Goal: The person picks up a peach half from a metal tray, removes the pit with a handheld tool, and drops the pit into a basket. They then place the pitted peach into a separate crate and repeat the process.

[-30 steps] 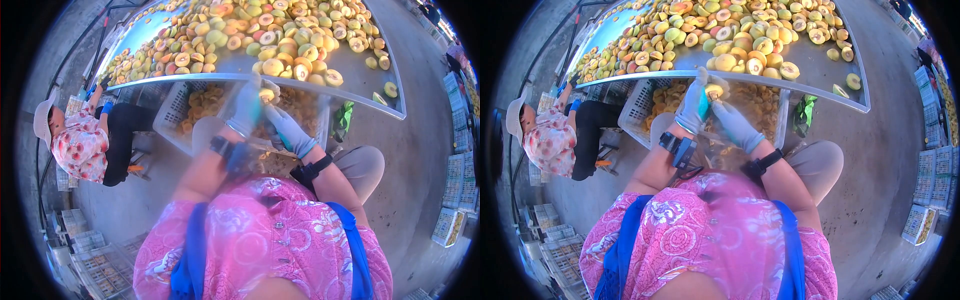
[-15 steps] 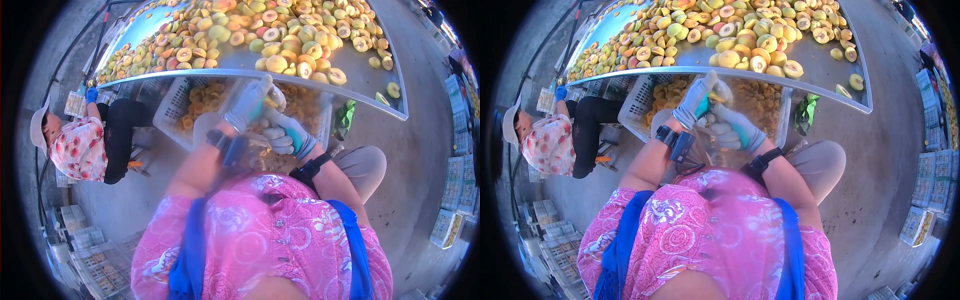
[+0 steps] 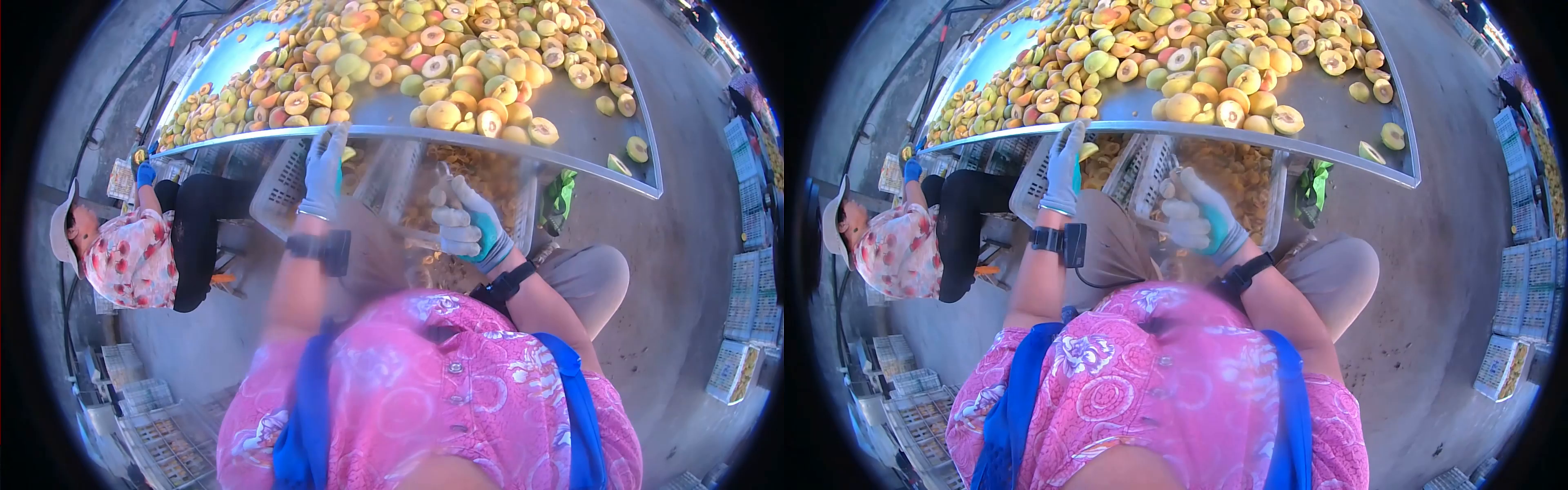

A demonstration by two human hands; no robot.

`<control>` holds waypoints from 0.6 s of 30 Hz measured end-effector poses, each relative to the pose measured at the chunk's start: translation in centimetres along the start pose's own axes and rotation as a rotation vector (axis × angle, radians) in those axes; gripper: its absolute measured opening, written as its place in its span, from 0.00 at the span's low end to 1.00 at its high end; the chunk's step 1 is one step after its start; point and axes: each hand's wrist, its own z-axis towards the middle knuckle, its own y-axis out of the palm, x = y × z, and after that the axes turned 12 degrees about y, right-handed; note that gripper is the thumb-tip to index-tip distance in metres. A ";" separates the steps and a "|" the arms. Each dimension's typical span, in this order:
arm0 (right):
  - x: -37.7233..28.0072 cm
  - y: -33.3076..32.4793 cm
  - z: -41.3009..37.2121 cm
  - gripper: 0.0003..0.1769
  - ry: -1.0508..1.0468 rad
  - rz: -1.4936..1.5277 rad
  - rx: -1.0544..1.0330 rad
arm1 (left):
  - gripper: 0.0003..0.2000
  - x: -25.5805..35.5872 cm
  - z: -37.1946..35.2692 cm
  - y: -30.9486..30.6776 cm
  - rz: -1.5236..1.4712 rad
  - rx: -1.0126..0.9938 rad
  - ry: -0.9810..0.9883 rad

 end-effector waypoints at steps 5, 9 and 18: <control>-0.5 0.6 0.0 0.25 -0.057 -0.012 0.090 | 0.21 1.1 1.4 7.0 0.715 -0.407 0.738; -0.5 0.7 0.0 0.25 -0.070 -0.031 0.137 | 0.25 0.1 4.4 11.6 0.824 -0.759 0.652; -0.6 2.3 -0.1 0.24 -0.128 -0.100 0.253 | 0.29 -0.3 6.9 11.5 0.907 -0.799 0.488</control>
